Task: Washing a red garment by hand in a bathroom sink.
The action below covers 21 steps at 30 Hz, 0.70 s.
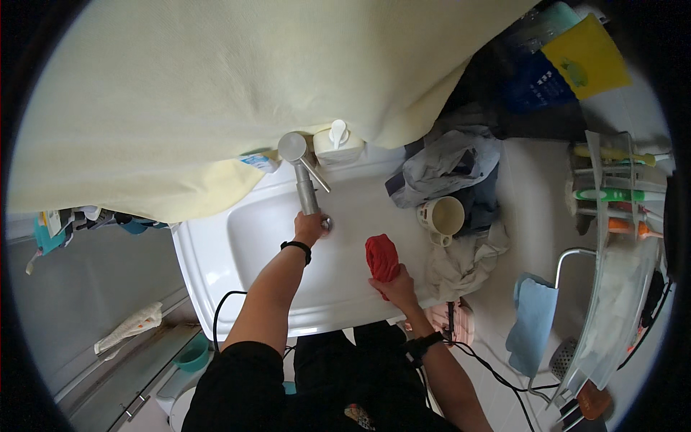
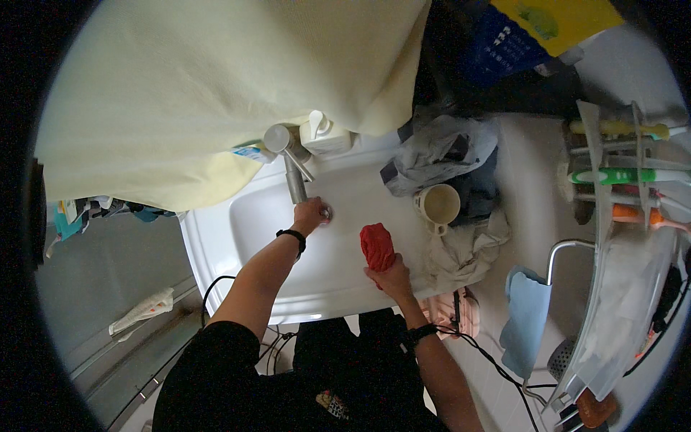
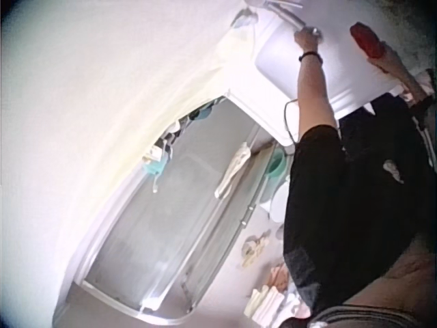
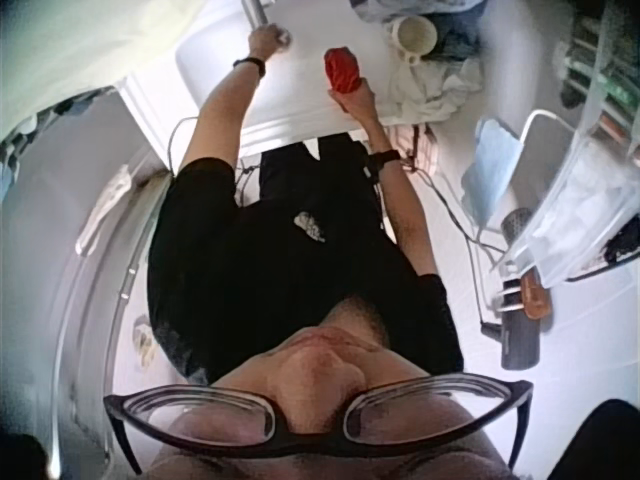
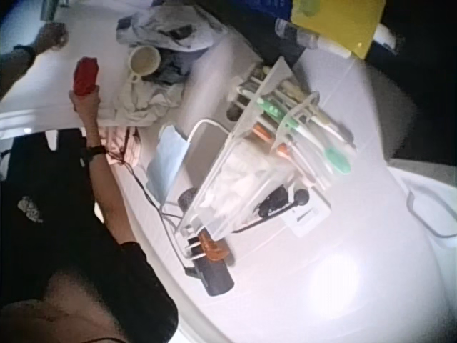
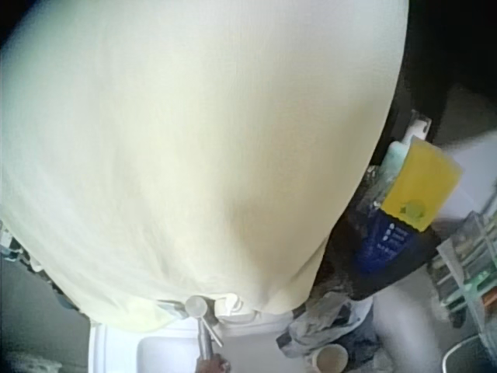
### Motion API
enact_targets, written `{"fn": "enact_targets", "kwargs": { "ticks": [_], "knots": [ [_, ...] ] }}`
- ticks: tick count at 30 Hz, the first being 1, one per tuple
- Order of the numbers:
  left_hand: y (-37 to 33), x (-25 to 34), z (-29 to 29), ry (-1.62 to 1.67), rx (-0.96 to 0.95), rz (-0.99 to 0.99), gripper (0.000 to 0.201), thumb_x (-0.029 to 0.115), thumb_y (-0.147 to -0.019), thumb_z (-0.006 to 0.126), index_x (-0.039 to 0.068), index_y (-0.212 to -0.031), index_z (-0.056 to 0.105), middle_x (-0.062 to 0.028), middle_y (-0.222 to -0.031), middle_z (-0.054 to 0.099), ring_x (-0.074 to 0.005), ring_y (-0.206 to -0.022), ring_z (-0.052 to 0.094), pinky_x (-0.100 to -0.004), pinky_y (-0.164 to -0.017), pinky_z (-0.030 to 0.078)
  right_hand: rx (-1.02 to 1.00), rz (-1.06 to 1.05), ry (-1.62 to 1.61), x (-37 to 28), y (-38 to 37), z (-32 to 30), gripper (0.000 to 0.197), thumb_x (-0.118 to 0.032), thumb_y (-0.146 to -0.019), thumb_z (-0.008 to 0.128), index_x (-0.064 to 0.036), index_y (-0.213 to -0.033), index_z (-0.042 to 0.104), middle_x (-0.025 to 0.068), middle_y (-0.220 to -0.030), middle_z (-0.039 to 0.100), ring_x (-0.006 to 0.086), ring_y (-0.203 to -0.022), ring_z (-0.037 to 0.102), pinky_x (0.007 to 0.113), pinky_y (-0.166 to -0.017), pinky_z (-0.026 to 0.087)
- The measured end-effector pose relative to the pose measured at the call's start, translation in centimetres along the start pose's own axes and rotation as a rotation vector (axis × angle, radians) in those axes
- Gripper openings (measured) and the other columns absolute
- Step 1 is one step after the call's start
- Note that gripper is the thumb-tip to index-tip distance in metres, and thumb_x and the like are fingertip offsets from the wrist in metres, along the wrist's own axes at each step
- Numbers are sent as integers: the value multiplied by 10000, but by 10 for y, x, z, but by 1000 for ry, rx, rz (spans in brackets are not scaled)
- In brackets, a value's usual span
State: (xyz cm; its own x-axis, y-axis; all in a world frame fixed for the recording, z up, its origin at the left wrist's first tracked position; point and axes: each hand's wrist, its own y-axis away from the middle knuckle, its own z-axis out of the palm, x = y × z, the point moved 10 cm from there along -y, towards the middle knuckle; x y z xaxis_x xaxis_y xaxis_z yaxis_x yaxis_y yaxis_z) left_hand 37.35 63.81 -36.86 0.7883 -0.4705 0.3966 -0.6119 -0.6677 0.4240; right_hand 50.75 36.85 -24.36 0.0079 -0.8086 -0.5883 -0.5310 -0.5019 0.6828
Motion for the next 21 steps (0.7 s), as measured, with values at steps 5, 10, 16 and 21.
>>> {"fn": "enact_targets", "kwargs": {
  "ticks": [5, 10, 16, 21],
  "knots": [
    [0, 12, 0, 76, -11, -18, 305, 311, -644, 831, 93, -800, 685, -127, -826, 689, -324, -806, 678, -432, -684, 535, -4, 90, 68, -7, 5, -3, 687, -345, -624, 863, 15, -1078, 495, 198, -961, 684, 312, -856, 693, 395, -744, 555],
    [-6, 7, 3, -12, 37, 7, 240, 264, -662, 791, 111, -813, 685, -122, -806, 687, -329, -810, 679, -430, -699, 544, -5, -49, 121, -11, 5, 4, 715, -331, -629, 854, 28, -1115, 472, 232, -1018, 670, 357, -954, 668, 408, -812, 540],
    [11, 7, -4, 19, -97, -7, 278, 301, -641, 804, 139, -848, 715, -108, -799, 700, -321, -772, 679, -434, -694, 542, -78, -41, 156, -13, 14, 14, 792, -349, -599, 843, 74, -1147, 460, 284, -1093, 633, 389, -1025, 636, 424, -875, 517],
    [54, 6, -60, 343, 57, -84, 353, 397, -764, 747, 57, -833, 684, -122, -798, 702, -271, -700, 678, -400, -651, 537, -125, -31, 172, -7, 7, 10, 855, -422, -565, 848, 72, -1162, 487, 266, -1088, 644, 378, -1024, 642, 415, -878, 518]
  ]
}}
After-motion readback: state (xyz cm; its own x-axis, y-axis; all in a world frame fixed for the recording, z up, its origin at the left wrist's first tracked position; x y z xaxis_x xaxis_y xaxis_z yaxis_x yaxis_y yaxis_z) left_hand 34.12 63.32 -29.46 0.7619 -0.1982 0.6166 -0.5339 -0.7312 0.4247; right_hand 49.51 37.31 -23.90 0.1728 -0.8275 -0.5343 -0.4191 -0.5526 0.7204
